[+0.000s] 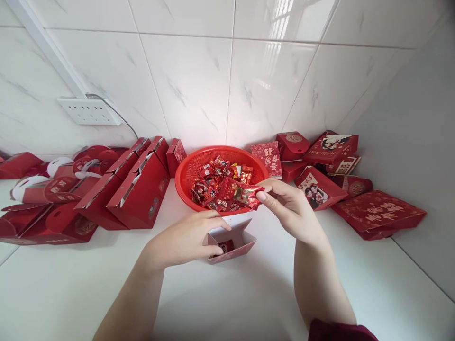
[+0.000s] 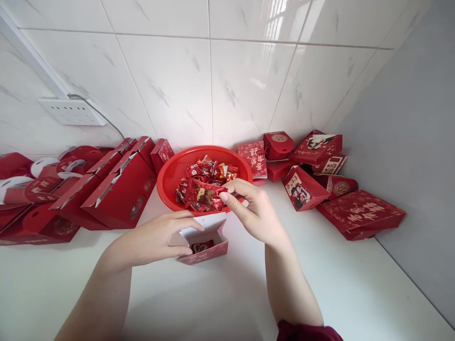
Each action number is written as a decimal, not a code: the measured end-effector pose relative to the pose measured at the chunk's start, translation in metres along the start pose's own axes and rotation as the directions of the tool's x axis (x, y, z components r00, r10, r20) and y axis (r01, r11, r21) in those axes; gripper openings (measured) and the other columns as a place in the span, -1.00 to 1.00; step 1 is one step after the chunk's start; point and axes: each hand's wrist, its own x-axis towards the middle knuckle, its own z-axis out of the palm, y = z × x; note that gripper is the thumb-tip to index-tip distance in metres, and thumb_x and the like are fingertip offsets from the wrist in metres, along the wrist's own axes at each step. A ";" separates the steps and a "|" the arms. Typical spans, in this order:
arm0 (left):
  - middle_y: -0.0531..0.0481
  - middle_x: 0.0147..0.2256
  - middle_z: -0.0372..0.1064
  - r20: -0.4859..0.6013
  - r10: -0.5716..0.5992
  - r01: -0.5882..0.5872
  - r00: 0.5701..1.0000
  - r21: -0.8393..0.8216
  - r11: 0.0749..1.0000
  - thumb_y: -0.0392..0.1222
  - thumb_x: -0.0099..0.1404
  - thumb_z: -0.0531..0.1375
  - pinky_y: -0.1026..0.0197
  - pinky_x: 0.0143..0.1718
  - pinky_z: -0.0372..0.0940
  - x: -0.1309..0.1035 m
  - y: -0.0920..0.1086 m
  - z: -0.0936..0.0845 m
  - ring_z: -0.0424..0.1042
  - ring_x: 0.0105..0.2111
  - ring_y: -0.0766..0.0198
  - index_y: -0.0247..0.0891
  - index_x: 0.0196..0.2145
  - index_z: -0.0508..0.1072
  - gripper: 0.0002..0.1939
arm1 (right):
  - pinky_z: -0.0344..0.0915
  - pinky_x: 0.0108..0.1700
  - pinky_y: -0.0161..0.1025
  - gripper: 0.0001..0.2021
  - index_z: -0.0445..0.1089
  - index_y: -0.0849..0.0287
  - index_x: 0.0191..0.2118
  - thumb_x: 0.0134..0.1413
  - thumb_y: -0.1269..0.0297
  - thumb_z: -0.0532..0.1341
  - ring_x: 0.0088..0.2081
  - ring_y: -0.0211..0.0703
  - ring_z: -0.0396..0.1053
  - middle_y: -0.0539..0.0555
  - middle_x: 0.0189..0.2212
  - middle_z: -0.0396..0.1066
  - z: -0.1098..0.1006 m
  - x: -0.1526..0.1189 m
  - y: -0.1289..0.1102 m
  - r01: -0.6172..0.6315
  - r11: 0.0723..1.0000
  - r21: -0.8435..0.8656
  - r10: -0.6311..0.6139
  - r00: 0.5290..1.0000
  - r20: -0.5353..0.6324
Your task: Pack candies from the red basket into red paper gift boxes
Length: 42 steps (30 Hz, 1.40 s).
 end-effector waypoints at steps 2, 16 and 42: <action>0.07 -0.07 0.43 0.040 0.001 -0.001 0.999 -0.015 1.000 -0.20 0.16 0.28 0.23 -0.19 0.27 -0.001 0.005 -0.001 0.43 -0.09 0.06 0.04 0.01 0.42 -0.56 | 0.26 -0.22 -0.20 -0.83 0.42 0.12 -0.33 0.29 0.22 0.16 -0.28 -0.14 0.34 0.06 -0.33 0.42 -0.002 0.000 -0.001 0.060 0.998 -0.002 -0.060 0.998 0.000; 0.11 -0.07 0.41 0.203 -0.011 0.030 0.979 -0.093 0.995 -0.17 0.06 0.38 0.26 -0.12 0.26 0.002 0.016 -0.007 0.42 -0.08 0.14 0.02 0.02 0.38 -0.46 | 0.37 -0.20 -0.28 -0.94 0.48 0.20 -0.26 0.16 0.45 0.26 -0.24 -0.22 0.43 0.09 -0.27 0.47 -0.012 -0.006 -0.007 0.390 0.914 0.109 -0.404 0.858 0.318; -0.07 0.11 0.35 -0.360 -0.468 0.462 0.807 -0.109 0.880 -0.01 0.36 0.09 0.23 0.12 0.25 0.067 -0.105 -0.061 0.35 0.10 0.22 -0.20 0.06 0.32 -0.62 | 0.15 -0.37 -0.27 -0.75 0.36 0.21 -0.18 0.26 0.49 -0.05 -0.28 -0.04 0.46 0.20 -0.28 0.50 0.003 0.005 0.027 -0.169 0.661 -0.731 0.449 0.870 0.204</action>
